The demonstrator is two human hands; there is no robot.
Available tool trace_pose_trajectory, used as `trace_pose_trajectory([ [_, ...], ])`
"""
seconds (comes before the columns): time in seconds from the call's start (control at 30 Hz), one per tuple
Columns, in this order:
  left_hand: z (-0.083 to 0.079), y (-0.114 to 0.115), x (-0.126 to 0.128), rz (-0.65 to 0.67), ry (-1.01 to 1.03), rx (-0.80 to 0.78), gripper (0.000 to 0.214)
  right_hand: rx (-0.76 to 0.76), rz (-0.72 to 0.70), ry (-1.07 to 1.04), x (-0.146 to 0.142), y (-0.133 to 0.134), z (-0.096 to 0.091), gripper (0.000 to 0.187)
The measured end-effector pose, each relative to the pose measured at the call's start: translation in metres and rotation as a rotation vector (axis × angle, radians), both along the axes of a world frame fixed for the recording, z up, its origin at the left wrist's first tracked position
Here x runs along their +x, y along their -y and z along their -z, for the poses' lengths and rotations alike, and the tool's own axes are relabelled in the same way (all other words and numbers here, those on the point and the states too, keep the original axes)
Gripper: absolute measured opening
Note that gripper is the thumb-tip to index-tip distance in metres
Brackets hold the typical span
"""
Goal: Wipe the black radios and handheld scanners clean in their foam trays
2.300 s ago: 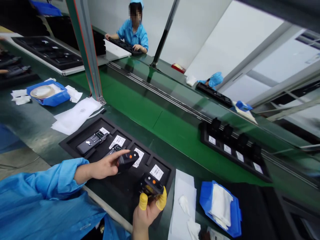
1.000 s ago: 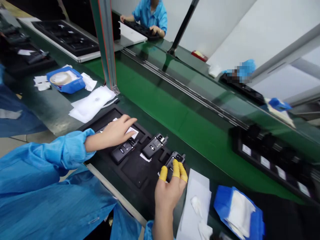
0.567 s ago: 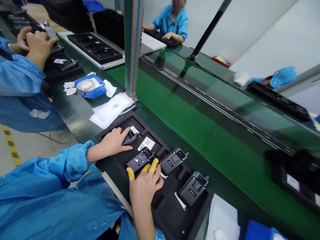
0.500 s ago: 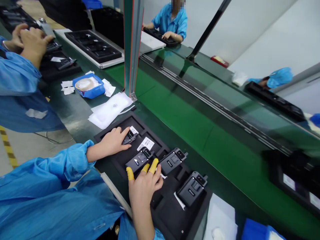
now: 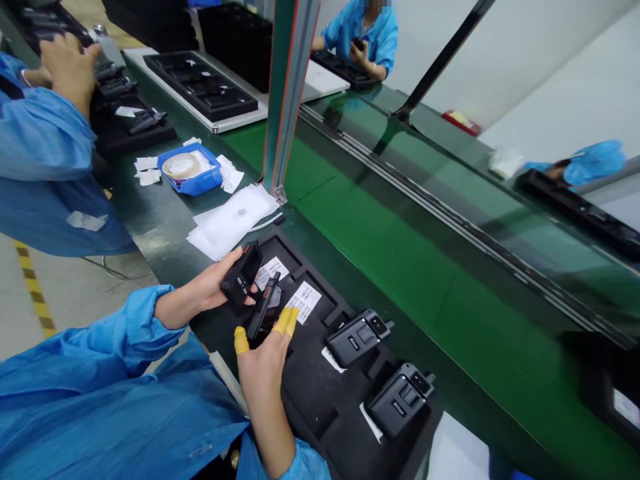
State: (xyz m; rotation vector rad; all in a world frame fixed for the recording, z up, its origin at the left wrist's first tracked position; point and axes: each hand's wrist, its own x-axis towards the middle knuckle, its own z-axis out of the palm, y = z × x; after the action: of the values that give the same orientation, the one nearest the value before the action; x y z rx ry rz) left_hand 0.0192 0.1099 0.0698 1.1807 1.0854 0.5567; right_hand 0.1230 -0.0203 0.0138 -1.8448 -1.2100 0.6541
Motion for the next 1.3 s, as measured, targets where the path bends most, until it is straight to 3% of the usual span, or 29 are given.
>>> trace_pose_trajectory([
  [0.1,-0.005,0.009,-0.010,-0.022,0.263,-0.239,0.058,-0.075,-0.006,0.010,0.003,-0.001,-0.004,0.072],
  [0.17,-0.008,0.013,-0.018,0.009,0.381,-0.322,0.078,-0.078,0.007,-0.020,0.007,-0.001,-0.007,0.068],
  [0.3,-0.010,0.019,-0.026,0.165,0.353,-0.180,0.110,-0.069,0.079,-0.147,0.016,0.000,-0.012,0.064],
  [0.47,-0.009,0.027,-0.019,0.270,0.235,0.041,0.114,0.015,0.114,-0.272,0.017,0.009,-0.019,0.059],
  [0.8,-0.008,0.044,-0.003,0.286,0.215,0.090,0.122,0.135,0.241,-0.412,0.017,0.030,-0.028,0.061],
  [1.03,-0.011,0.048,0.000,0.281,0.270,0.102,0.121,0.179,0.228,-0.485,0.015,0.032,-0.021,0.061],
  [1.17,-0.009,0.048,0.002,0.266,0.329,0.011,0.121,0.224,0.297,-0.709,0.019,0.027,-0.027,0.056],
  [1.3,-0.012,0.047,0.006,0.099,0.550,-0.274,0.106,0.227,0.276,-1.125,0.038,0.025,-0.036,0.037],
])
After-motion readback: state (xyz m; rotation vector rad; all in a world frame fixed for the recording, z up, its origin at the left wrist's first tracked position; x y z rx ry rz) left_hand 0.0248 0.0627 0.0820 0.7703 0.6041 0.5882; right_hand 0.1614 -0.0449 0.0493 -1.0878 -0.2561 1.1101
